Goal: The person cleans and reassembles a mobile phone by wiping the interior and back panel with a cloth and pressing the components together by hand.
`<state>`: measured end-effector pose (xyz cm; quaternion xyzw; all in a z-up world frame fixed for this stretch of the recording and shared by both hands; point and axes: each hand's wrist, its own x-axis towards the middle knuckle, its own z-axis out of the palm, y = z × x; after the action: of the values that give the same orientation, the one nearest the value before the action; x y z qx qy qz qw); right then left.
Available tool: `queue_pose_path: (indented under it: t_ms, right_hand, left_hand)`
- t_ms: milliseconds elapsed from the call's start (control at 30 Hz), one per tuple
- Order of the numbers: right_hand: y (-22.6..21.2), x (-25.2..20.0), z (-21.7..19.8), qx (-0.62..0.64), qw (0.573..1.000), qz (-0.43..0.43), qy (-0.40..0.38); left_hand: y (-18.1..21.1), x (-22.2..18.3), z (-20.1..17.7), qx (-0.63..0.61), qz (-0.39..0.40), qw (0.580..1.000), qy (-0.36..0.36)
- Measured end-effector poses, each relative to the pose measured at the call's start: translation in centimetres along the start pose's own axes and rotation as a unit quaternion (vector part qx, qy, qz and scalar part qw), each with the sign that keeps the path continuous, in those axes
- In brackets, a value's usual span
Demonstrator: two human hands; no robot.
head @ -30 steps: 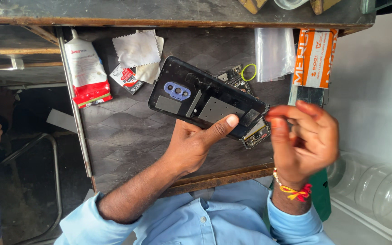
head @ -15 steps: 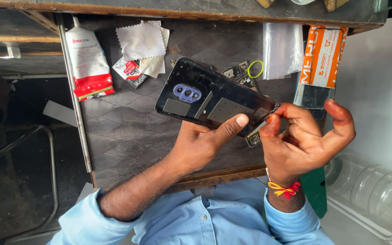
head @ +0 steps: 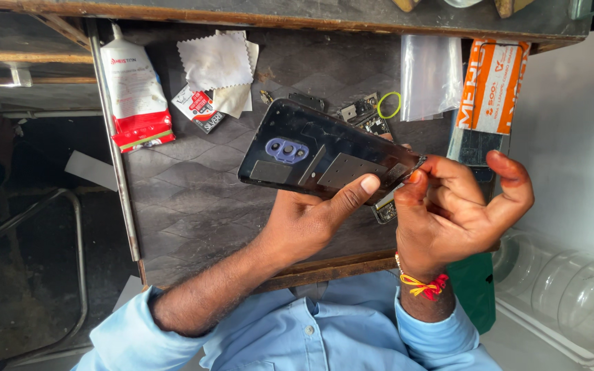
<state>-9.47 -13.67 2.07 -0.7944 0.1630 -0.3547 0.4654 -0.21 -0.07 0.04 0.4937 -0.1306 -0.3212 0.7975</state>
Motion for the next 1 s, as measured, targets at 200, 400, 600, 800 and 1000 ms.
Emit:
queue_pose_path:
  t_ms: [200,400,600,800,1000]
  right_hand:
    - [-1.0,0.7,0.4,-0.038,0.996,0.067,0.039]
    - [0.4,0.3,0.2,0.049,0.999,0.015,0.011]
    - [-0.5,0.5,0.1,0.1,0.994,0.037,0.013]
    - [-0.8,0.3,0.0,0.02,0.999,0.034,0.0]
    - [-0.5,0.6,-0.3,0.055,0.997,0.048,-0.001]
  left_hand:
    - [0.4,0.0,0.1,-0.002,-0.035,0.999,-0.004]
    - [0.3,0.0,0.0,0.013,-0.014,1.0,0.009]
    - [0.4,-0.1,0.1,0.034,0.007,0.999,0.007]
    - [0.7,0.0,0.4,-0.108,0.052,0.989,-0.09]
    - [0.4,0.1,0.3,-0.109,0.048,0.991,-0.054]
